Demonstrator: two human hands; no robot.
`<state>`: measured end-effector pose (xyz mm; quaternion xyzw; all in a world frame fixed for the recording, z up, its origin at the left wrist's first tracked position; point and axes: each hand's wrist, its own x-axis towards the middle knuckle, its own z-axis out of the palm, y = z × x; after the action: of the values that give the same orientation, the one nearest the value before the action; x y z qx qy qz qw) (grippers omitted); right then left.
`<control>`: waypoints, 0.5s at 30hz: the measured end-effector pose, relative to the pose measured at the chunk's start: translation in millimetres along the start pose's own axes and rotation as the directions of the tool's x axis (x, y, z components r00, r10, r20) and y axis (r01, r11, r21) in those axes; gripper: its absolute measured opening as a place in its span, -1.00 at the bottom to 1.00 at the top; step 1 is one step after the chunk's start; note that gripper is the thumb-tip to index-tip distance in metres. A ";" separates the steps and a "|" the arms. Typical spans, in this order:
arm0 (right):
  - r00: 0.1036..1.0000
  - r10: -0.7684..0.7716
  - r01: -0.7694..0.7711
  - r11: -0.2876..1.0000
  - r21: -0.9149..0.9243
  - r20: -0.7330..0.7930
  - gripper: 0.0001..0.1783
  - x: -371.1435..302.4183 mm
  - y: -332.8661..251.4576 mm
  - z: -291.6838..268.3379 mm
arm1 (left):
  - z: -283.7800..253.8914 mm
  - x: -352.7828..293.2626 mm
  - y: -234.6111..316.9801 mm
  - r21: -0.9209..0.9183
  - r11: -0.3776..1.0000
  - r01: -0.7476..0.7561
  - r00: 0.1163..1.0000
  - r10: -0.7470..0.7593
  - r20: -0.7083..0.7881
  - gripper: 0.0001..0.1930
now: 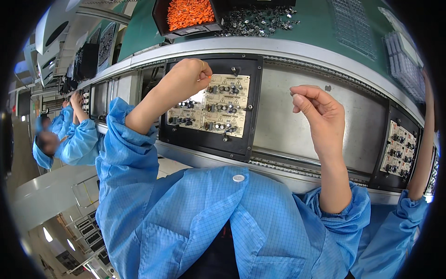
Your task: Manually placing small electronic components into specified slots on printed circuit boards at an industrial assembly station.
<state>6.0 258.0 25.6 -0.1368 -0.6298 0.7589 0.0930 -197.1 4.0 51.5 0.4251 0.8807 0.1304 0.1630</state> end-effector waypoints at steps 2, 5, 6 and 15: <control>1.000 -0.011 0.011 1.000 0.009 -0.003 -0.81 0.1 1.0 0.4 | -0.6 0.4 -0.4 -0.003 1.000 -0.011 1.000 0.011 0.006 -0.82; 1.000 -0.016 0.016 1.000 0.009 -0.005 -0.81 1.0 1.0 2.0 | 0.0 -0.4 -0.9 -0.005 1.000 -0.028 1.000 0.028 0.007 -0.82; 1.000 -0.019 0.020 1.000 0.009 -0.006 -0.82 1.2 1.1 2.5 | 1.0 -0.5 -1.2 -0.005 1.000 -0.027 1.000 0.027 0.006 -0.82; 0.999 0.038 -0.038 0.999 0.029 0.023 -0.85 4.0 4.9 5.2 | 2.2 -0.2 4.0 -0.003 1.000 -0.007 0.999 0.007 -0.041 -0.87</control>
<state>0.6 253.5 21.3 -0.1388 -0.6167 0.7714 0.0735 -193.3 6.5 51.0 0.4253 0.8822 0.1411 0.1450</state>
